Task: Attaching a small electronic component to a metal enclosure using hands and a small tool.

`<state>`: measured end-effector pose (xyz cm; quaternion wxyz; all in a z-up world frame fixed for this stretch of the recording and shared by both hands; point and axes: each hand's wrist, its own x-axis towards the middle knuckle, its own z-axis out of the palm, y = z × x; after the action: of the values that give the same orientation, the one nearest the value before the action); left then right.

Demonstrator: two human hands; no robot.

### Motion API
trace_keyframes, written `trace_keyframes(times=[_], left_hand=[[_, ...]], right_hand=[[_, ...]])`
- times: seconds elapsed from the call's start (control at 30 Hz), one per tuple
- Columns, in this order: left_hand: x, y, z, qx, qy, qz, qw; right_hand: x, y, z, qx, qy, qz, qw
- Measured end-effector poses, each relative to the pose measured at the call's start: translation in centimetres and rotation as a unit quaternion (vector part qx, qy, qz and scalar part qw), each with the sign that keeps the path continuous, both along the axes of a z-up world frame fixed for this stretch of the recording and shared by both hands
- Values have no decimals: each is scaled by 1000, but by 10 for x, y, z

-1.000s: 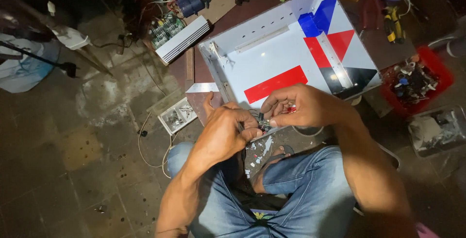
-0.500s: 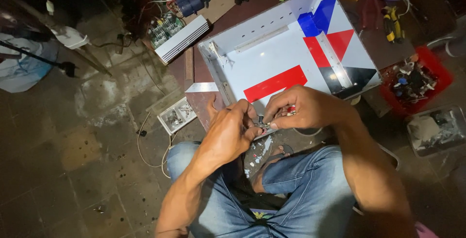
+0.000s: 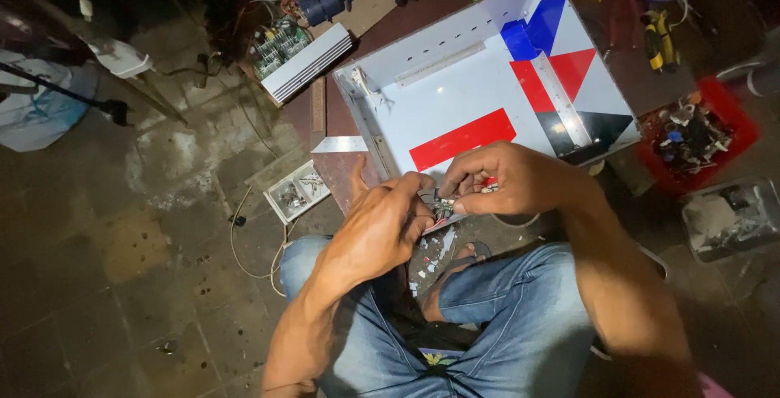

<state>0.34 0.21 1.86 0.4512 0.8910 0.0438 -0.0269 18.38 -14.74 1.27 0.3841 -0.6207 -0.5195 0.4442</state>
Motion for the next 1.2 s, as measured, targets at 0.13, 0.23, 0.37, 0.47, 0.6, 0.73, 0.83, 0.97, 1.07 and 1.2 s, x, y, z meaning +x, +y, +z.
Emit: trace_keyframes(times=[0.13, 0.23, 0.37, 0.47, 0.6, 0.73, 0.83, 0.97, 1.07, 1.2], left_hand=[[-3, 0, 5, -10, 3, -23, 1000], [-4, 3, 1, -32, 2, -15, 999], [-2, 5, -8, -42, 4, -4, 999], [0, 5, -8, -49, -5, 13, 999], [0, 6, -7, -60, -36, 45, 996], [-6, 7, -16, -92, -48, 41, 994], [-13, 2, -20, -32, -126, 47, 990], [-26, -10, -28, 32, -183, 40, 982], [-30, -16, -40, 52, -230, 68, 969], [-30, -23, -42, 88, -287, 93, 949]], right_hand=[[-1, -1, 2, 15, -3, -7, 1000], [-3, -1, 1, 17, -7, 18, 1000], [-3, 0, 0, 19, -19, 40, 999], [-3, 1, -1, 19, -22, 48, 998], [-4, 2, 0, 25, -11, 64, 998], [-3, 3, 0, 26, -3, 73, 997], [-2, 2, -1, 30, -3, 79, 996], [1, 0, -7, 37, -7, 93, 995], [1, 0, -11, 34, -8, 96, 995], [0, 0, -12, 34, -16, 96, 995]])
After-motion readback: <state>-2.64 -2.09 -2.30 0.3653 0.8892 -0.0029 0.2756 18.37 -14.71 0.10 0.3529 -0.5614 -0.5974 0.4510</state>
